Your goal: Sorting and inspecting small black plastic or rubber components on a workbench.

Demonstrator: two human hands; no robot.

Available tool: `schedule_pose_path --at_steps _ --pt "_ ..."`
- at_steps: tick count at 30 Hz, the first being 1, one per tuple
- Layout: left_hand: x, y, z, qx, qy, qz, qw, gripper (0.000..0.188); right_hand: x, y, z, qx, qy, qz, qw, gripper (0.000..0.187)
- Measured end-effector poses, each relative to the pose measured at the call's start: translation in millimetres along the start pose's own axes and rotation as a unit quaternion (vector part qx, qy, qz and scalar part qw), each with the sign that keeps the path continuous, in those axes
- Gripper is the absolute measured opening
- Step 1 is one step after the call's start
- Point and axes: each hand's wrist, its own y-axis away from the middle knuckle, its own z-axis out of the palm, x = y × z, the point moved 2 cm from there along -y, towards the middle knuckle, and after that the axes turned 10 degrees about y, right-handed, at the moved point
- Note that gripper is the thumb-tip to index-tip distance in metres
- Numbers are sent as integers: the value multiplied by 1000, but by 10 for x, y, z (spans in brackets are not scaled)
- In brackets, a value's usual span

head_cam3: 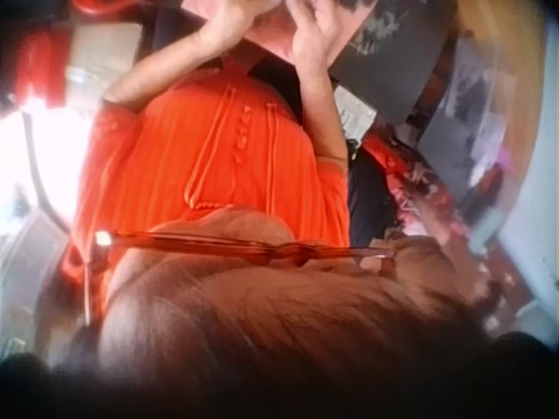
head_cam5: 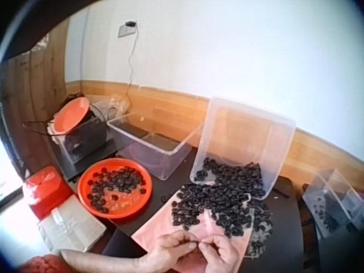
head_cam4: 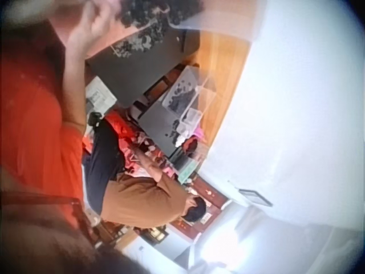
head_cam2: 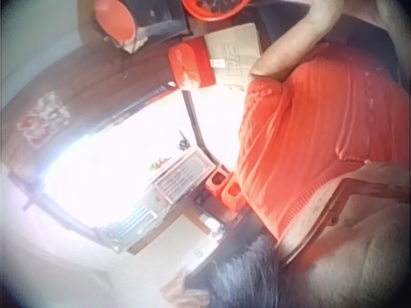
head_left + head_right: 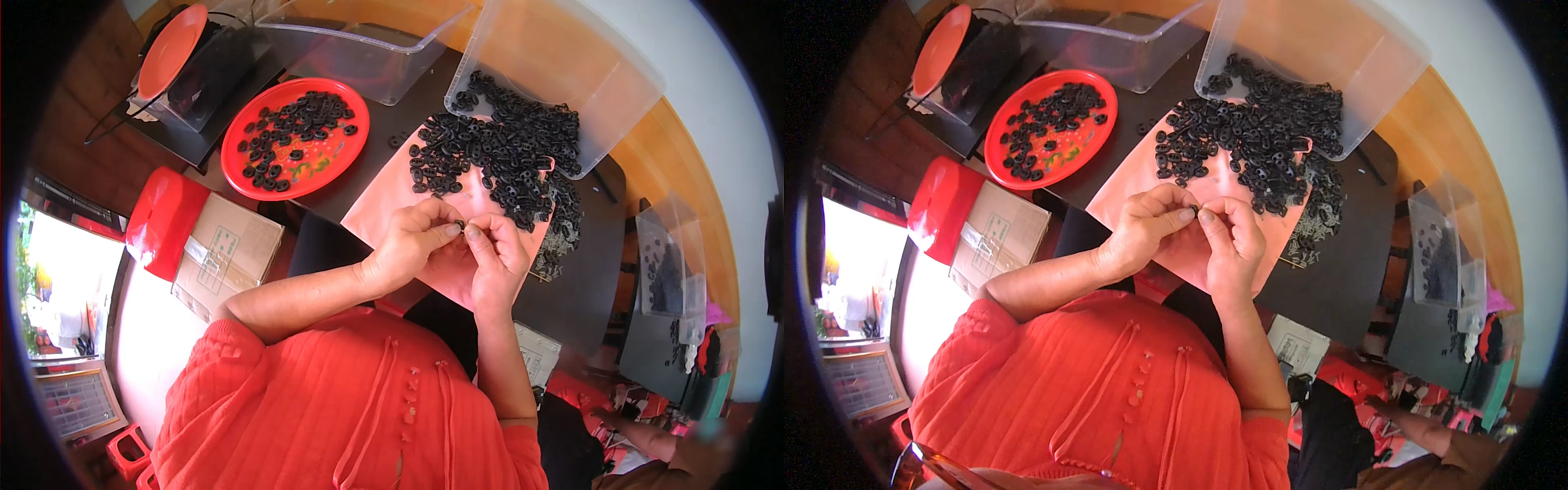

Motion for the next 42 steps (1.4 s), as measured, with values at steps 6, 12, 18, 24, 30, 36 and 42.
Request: schedule_pose_path --at_steps 6,12,18,24,30,36,42 --pt "-32 -8 -46 11 -2 -13 1000 9 -16 10 -14 -24 5 -1 1000 6" --pt "-1 3 -14 11 -15 13 1000 8 -7 -6 -66 -21 29 -16 999 5" --pt "-31 -5 -11 13 -58 30 998 8 -19 -25 -66 -34 62 -43 997 4" --pt "-5 -15 4 7 -62 43 997 9 -11 -15 -59 -30 96 -55 993 4" --pt "-18 -24 -4 4 -60 38 998 9 -14 -12 -71 -26 112 -57 992 3" --pt "3 9 0 6 -101 44 994 12 -25 -14 -59 -26 124 -65 990 3" --pt "-24 6 2 6 -94 60 994 10 -36 -12 -78 -40 153 -76 984 4"
